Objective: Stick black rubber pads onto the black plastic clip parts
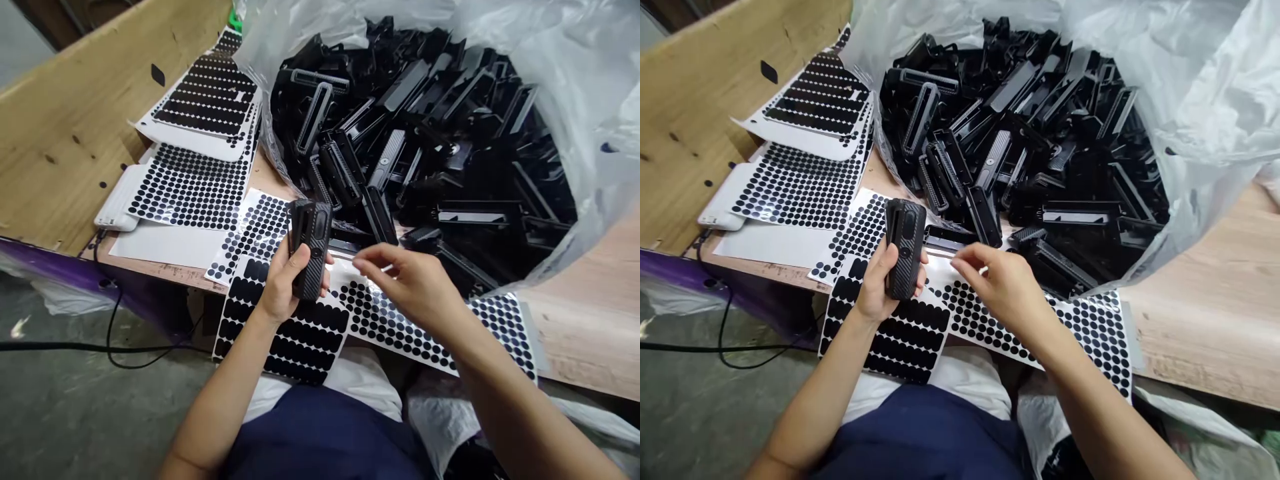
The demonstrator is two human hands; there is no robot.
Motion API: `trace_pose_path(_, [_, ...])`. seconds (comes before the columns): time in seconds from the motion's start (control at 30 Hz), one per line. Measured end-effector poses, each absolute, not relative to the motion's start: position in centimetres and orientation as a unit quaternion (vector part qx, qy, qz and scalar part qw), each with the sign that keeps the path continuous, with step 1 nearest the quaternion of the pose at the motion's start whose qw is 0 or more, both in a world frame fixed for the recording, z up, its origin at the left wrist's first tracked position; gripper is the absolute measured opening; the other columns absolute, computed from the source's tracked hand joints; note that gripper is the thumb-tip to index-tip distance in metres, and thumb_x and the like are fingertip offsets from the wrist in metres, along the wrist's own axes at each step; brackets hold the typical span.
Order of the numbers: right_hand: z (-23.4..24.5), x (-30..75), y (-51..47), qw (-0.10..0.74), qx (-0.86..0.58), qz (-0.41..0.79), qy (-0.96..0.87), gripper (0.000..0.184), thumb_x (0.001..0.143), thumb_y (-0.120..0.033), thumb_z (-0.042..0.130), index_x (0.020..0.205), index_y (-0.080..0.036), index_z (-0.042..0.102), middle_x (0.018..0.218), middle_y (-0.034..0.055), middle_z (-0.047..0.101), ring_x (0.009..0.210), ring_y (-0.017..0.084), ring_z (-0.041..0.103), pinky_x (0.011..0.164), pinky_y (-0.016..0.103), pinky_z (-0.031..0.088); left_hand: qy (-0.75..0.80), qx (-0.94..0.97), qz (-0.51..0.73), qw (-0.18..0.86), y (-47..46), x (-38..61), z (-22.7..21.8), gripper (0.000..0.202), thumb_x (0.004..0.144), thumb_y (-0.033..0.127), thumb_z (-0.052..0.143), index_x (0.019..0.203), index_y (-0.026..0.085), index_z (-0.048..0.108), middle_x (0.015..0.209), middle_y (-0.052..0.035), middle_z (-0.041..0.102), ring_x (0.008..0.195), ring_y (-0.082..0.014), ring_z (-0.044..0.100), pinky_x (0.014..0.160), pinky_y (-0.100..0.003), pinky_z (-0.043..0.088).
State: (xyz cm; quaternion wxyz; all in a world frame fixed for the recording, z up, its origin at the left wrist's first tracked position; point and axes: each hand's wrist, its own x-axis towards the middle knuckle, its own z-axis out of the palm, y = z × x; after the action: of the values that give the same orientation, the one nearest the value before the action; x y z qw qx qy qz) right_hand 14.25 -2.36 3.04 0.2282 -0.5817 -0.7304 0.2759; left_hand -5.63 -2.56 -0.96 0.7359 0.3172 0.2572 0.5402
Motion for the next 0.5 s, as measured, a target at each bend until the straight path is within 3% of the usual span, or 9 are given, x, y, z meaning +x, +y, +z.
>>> trace_pose_path(0.1, [2.0,15.6,-3.1,0.126,-0.547,0.209,-0.801,0.016,0.094,-0.034,0.063,0.088,-0.022,0.072,0.084,0.0058,0.076,0.070,0.022,0.069,0.064,0.034,0.051,0.276,0.277,0.563,0.728,-2.4,-5.4,-0.8,0.044,0.091,0.055,0.069,0.111,0.019,0.052,0.086,-0.0005,0.063,0.060,-0.0112,0.062,0.049,-0.022,0.053])
trace_pose_path(0.3, [1.8,15.7,-2.3,0.074,-0.513,0.167,-0.839,0.016,0.092,-0.027,0.061,0.081,-0.023,0.071,0.079,0.0035,0.074,0.066,0.020,0.066,0.056,0.031,0.043,0.284,0.256,0.594,0.707,-2.5,-5.2,-0.7,0.036,0.086,0.045,0.065,0.109,0.021,0.051,0.087,0.0001,0.064,0.059,-0.0117,0.061,0.046,-0.022,0.049])
trace_pose_path(0.4, [3.0,15.4,-1.4,0.085,-0.528,0.251,-0.807,0.014,0.086,-0.032,0.068,0.076,-0.024,0.073,0.072,0.0017,0.072,0.060,0.018,0.063,0.056,0.030,0.042,0.287,0.274,0.574,0.717,-2.6,-5.4,-0.9,0.038,0.088,0.045,0.065,0.113,0.021,0.050,0.088,-0.0003,0.065,0.058,-0.0112,0.061,0.046,-0.022,0.050])
trace_pose_path(0.5, [4.6,14.3,-1.1,0.188,-0.549,0.419,-0.699,0.028,0.081,-0.049,0.077,0.074,-0.023,0.074,0.070,0.0025,0.071,0.057,0.016,0.059,0.055,0.029,0.046,0.287,0.285,0.557,0.725,-2.7,-5.5,-1.1,0.043,0.087,0.048,0.067,0.116,0.022,0.049,0.087,-0.0004,0.065,0.057,-0.0116,0.063,0.044,-0.021,0.049])
